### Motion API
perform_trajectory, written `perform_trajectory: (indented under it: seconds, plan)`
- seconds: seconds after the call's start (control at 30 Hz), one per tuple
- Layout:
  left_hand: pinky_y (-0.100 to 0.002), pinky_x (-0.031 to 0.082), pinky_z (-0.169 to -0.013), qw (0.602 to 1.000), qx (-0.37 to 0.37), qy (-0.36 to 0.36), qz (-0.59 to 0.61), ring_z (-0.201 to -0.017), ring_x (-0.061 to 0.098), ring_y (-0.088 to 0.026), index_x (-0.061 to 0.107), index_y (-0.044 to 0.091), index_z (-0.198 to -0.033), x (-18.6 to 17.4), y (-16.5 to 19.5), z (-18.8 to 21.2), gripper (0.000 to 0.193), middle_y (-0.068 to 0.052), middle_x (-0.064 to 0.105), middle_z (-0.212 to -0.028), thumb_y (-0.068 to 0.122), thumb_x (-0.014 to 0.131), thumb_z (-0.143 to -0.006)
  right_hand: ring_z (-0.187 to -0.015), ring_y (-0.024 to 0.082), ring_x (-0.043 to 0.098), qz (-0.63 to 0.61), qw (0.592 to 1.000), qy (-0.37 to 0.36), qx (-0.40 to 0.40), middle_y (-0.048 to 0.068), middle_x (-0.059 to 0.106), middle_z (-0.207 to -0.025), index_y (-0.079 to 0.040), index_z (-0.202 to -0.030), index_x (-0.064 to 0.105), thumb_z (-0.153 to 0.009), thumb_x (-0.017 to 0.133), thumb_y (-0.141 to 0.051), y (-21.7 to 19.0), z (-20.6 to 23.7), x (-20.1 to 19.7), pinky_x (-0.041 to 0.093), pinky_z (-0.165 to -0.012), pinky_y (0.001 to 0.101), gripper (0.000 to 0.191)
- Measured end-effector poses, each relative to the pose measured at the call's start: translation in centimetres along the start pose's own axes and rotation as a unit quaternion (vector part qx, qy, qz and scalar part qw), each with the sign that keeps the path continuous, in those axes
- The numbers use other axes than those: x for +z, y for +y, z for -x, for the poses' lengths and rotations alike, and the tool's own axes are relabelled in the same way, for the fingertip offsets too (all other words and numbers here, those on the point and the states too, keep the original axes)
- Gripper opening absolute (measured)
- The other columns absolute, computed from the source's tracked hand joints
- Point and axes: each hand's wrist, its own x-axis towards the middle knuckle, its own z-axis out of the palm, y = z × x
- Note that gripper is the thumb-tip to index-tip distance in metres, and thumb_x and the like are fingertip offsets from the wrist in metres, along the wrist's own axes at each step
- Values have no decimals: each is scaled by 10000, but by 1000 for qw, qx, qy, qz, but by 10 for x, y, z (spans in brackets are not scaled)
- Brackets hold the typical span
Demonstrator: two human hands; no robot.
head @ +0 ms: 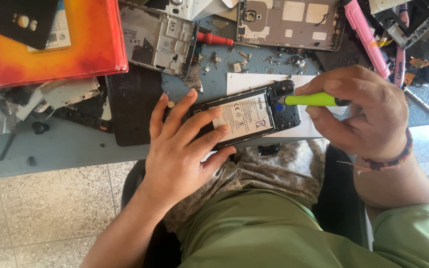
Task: The person uses a green-handled screwdriver to repeatedly loosen and tighten screws on the back of a disassembled smartphone. The phone remains on the workbench throughout, and the person does not remove or replace any components during the clip.
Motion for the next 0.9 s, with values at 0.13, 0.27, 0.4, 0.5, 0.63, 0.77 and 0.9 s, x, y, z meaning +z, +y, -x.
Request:
perform_trajectory:
  seconds: [0.13, 0.27, 0.4, 0.5, 0.63, 0.77, 0.9]
  plan:
    - [-624, 265, -1218, 1000, 2, 4, 3, -1420, 481, -334, 768, 180, -1100, 0, -1, 1, 389, -15, 650, -1336, 354, 934, -793, -1015, 323, 748, -18, 1000, 10, 18, 239, 667, -1122, -29, -1347, 450, -910, 711, 113, 1, 2, 3, 630, -804, 344, 528]
    - [-625, 263, -1220, 1000, 0, 0, 2, -1421, 481, -334, 769, 180, -1098, 0, -2, 2, 392, -14, 650, -1337, 355, 935, -789, -985, 323, 752, -29, 999, 9, 36, 259, 670, -1146, -29, -1340, 434, -917, 689, 136, -2, 3, 4, 631, -804, 348, 521]
    - [-624, 262, -1221, 1000, 0, 1, 1, -1421, 480, -332, 770, 185, -1100, 0, -2, 2, 391, -10, 650, -1340, 358, 935, -790, -997, 321, 758, -2, 998, 13, 59, 250, 697, -1113, -15, -1357, 421, -916, 705, 135, -6, 1, 4, 620, -765, 337, 546]
    - [-624, 262, -1220, 1000, 0, 1, 1, -1422, 480, -331, 770, 185, -1100, 1, -2, 2, 393, -10, 651, -1339, 359, 936, -790, -904, 278, 744, -16, 999, 26, 43, 237, 697, -1025, 22, -1299, 409, -868, 762, 63, -7, -4, 3, 618, -758, 337, 559]
    - [-623, 260, -1224, 1000, -1, 0, 2, -1424, 479, -330, 771, 183, -1099, 1, -2, 2, 394, -10, 652, -1336, 362, 937, -790, -873, 296, 748, 128, 991, 22, 7, 202, 734, -979, 26, -1203, 514, -858, 897, -15, -10, -9, 1, 592, -725, 363, 517]
    - [-621, 256, -1225, 1000, 0, 0, 2, -1424, 476, -328, 773, 182, -1099, 1, -2, 2, 393, -11, 653, -1339, 360, 936, -789, -891, 315, 768, 117, 993, 10, -10, 220, 714, -975, 42, -1139, 546, -848, 861, 17, -12, -17, -1, 617, -714, 356, 430]
    - [-622, 255, -1224, 1000, -1, -4, -1, -1424, 475, -327, 770, 182, -1091, 1, -1, 2, 391, -11, 655, -1338, 364, 936, -787, -954, 328, 777, 59, 998, -21, -3, 219, 708, -991, 29, -1124, 546, -837, 826, 53, -14, -21, -4, 648, -754, 343, 402]
